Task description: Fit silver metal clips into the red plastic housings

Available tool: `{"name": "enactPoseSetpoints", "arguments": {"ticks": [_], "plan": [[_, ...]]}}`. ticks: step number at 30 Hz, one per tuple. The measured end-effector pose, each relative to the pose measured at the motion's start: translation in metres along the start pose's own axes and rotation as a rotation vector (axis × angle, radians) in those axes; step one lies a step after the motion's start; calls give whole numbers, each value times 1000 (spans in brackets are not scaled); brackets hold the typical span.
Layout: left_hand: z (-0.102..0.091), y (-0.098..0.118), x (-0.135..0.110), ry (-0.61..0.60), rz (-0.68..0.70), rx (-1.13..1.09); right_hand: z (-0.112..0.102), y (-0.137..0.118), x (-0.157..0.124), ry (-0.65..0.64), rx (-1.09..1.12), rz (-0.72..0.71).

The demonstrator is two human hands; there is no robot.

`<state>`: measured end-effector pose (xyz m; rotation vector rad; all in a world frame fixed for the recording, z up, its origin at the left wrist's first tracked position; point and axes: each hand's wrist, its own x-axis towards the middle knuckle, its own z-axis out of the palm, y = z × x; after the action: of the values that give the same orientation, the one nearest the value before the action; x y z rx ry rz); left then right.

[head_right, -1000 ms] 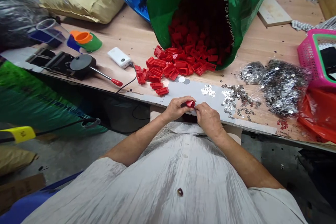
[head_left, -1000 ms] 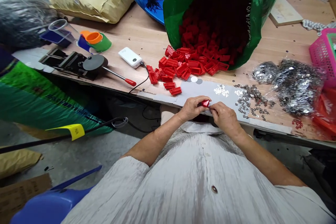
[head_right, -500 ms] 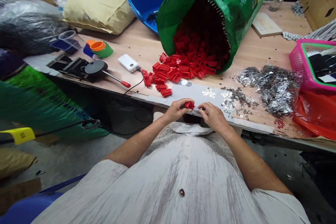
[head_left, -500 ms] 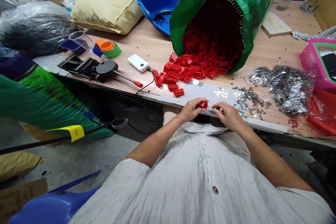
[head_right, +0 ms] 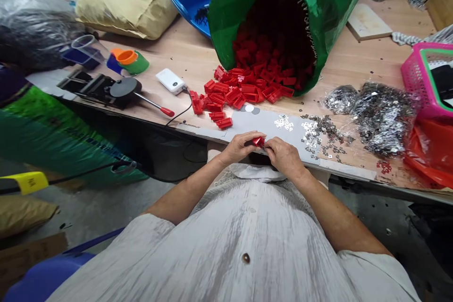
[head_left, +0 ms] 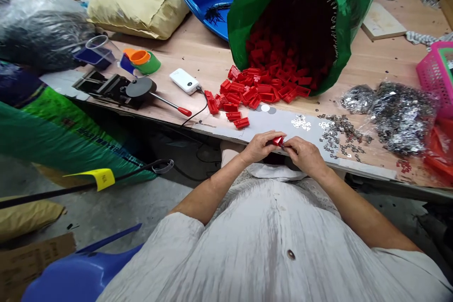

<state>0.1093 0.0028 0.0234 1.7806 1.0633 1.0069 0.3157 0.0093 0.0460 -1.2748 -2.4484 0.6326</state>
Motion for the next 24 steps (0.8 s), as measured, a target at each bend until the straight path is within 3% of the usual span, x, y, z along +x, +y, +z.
{"name": "enactPoseSetpoints", "arguments": {"ticks": [10,15,19,24], "plan": [[5,3,2,47,-24,-31,10,-12,7,10,-113,25],[4,10,-2,91,-88,-61,0,-11,3,7,-51,9],[4,21,-8,276,-206,-411,-19,-8,-7,107,185,-12],[11,49,-15,249,-387,-1011,-33,-18,-19,-11,357,3]]}}
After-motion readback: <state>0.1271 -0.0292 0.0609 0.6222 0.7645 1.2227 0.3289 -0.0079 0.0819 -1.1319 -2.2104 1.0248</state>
